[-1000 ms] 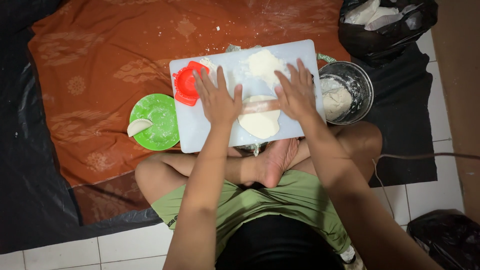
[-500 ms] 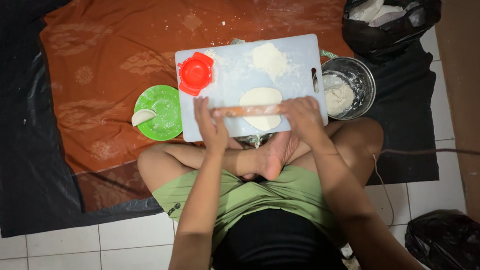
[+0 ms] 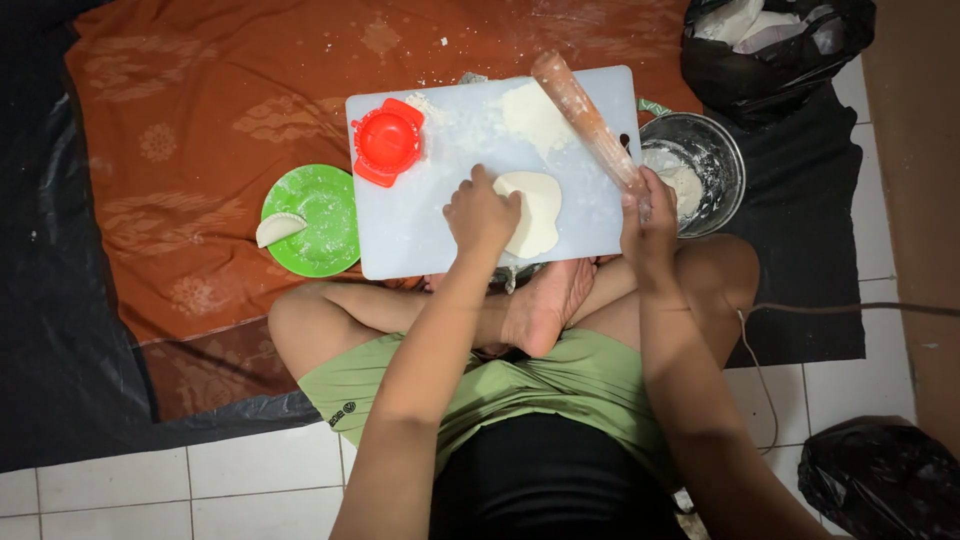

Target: A person is preparing pastry skins by kneading dough into a ball and then using a rolling pin to flatten it on a cutting board while sitting on the floor.

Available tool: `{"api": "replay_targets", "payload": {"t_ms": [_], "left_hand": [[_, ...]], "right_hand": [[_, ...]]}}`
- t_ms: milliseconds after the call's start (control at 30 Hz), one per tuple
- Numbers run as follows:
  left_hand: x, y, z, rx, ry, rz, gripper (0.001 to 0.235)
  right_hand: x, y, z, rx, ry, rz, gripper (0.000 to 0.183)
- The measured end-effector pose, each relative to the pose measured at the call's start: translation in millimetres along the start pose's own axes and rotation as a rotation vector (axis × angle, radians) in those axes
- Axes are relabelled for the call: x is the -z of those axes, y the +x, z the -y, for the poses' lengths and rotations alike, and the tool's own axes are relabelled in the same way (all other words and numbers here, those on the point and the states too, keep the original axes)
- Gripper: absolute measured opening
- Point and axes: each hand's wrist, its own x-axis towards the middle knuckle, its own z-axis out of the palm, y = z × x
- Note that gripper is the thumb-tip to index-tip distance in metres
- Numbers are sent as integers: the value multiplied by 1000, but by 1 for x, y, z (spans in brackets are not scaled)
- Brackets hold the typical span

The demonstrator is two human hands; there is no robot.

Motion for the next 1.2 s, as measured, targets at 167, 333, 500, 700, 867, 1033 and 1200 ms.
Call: {"api": "replay_targets", "payload": {"t_ms": [167,333,500,700,867,1033,1200], "left_hand": [[0,10,17,-158,-55,62,23],[71,-14,2,-336,-568,165,18],[109,-38,-24,-817,-51,12,15],[40,-73,8,-757,295,169,42],[39,-75,43,-608,50,-316,44],[22,-62,58,-591,5,-719,44],[23,-22,50,-472,172,-347,75]], "right_hand": [[-2,2,8,-105,193,37,43],[-2,2,2,-218,539,94,40],[10,6,9,-348,693,191,41],[17,5,18,-195,376,200,41],[16,4,-5,61,-71,351,42],[-1,7,35,393,-78,471,27],[-26,29,53,544,-426,436,54]]}}
